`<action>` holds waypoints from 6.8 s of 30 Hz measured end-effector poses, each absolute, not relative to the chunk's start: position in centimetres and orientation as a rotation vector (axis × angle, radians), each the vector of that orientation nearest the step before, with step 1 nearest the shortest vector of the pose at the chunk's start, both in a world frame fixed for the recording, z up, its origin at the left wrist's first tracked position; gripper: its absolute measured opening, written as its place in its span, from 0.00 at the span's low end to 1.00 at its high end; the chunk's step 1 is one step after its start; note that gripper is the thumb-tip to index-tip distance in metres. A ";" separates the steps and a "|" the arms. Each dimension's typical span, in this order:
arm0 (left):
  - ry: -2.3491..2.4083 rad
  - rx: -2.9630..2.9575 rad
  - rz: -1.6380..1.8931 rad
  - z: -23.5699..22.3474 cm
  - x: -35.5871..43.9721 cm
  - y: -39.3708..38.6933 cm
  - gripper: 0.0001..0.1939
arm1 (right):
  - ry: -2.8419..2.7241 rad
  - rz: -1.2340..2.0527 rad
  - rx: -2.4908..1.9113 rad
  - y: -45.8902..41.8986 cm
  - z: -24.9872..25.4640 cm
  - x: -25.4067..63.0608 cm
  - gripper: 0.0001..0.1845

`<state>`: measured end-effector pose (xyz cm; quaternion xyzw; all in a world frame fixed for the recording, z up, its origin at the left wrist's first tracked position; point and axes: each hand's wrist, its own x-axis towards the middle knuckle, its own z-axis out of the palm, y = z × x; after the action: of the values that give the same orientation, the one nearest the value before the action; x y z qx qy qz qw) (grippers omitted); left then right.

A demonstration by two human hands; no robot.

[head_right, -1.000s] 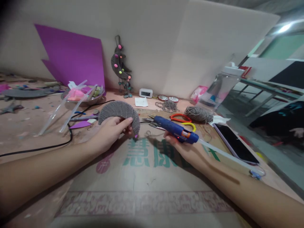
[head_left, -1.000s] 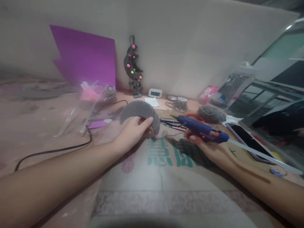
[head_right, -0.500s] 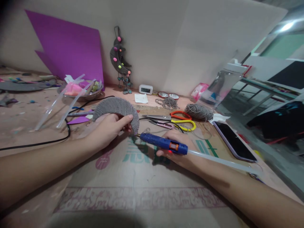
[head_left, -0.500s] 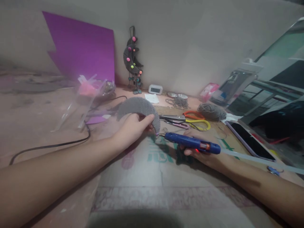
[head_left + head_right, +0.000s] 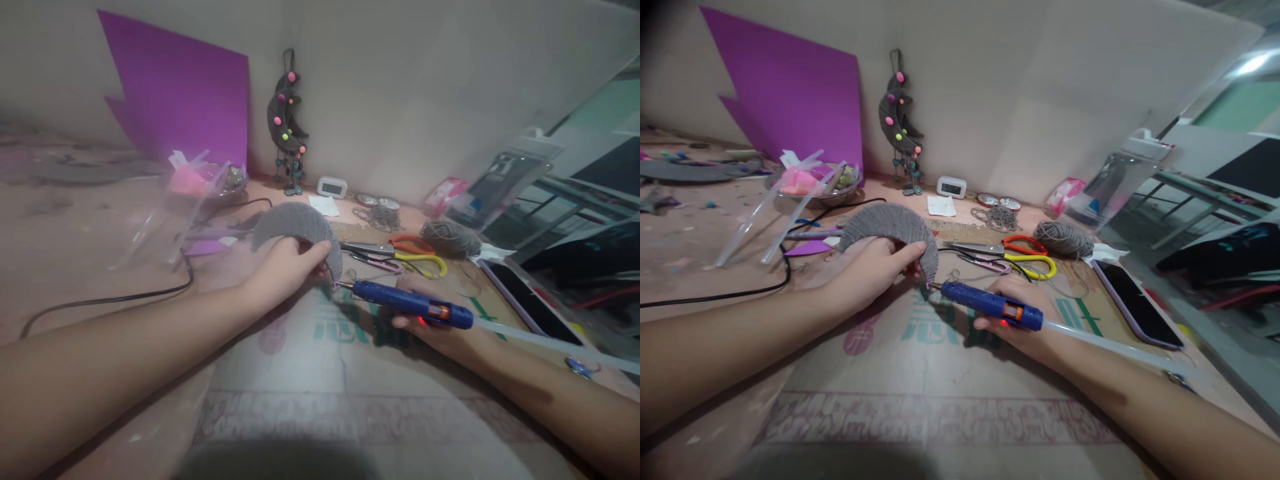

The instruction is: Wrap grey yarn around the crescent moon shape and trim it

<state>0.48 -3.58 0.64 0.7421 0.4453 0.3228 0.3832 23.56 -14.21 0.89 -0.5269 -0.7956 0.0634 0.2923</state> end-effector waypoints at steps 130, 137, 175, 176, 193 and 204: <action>0.738 1.301 0.911 -1.2 1.4 -2.7 0.19 | -2.437 -0.069 -1.523 -10.6 2.2 21.5 0.18; 0.752 1.398 0.963 -1.5 1.2 -2.4 0.19 | -2.605 -0.377 -1.131 -10.3 0.2 19.4 0.13; 0.816 1.580 0.842 -0.8 0.9 -2.8 0.16 | -2.245 0.043 -1.387 -9.7 -0.3 20.3 0.11; 0.820 1.586 0.837 -0.8 0.9 -2.8 0.16 | -2.261 0.054 -1.379 -9.6 -0.3 20.3 0.11; 0.774 1.757 0.733 -0.3 1.1 -3.1 0.15 | -1.828 0.742 -1.350 -9.4 0.3 19.2 0.12; 0.476 1.825 0.821 -0.9 0.7 -5.0 0.15 | -1.556 0.891 -1.322 -9.5 0.2 19.6 0.20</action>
<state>0.72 -5.02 -0.89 0.7599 0.1982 0.3420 0.5160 19.61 -9.53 0.21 -0.5326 -0.6268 0.3588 0.4414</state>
